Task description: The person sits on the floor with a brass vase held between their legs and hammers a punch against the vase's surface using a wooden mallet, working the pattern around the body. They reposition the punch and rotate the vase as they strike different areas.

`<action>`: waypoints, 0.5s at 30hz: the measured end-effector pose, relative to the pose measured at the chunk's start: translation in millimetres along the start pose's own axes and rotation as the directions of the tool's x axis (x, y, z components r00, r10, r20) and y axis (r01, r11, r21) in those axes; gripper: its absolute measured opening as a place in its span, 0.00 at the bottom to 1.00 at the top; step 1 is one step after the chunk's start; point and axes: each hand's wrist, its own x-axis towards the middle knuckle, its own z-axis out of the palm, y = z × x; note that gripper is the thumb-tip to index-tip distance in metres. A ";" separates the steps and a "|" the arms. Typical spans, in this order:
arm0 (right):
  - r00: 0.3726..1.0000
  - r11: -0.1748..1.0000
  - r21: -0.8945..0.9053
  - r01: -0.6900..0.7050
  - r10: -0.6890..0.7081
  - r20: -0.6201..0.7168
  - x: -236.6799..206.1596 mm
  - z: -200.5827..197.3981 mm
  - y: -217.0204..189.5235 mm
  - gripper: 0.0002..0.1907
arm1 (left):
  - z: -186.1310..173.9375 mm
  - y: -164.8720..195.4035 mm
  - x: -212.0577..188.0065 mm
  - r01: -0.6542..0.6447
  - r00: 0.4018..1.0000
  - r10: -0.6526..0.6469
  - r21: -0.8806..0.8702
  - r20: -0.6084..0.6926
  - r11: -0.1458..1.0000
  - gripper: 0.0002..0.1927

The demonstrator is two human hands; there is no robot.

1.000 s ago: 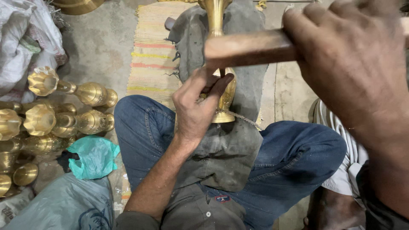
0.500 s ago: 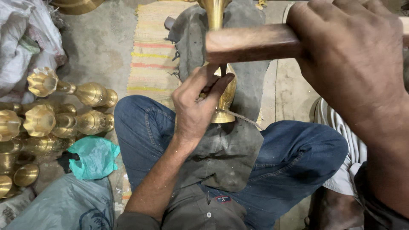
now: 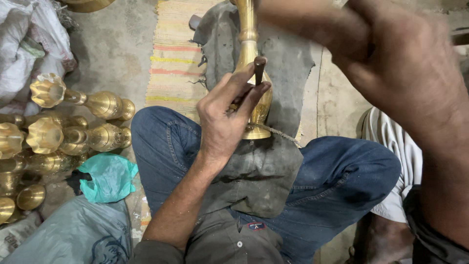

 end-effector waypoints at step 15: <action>0.999 0.981 -0.191 0.035 -0.031 0.027 1.7 -0.2 -7.4 0.13 | -2.1 1.5 3.6 -0.036 0.999 0.037 -0.030 0.020 0.999 0.21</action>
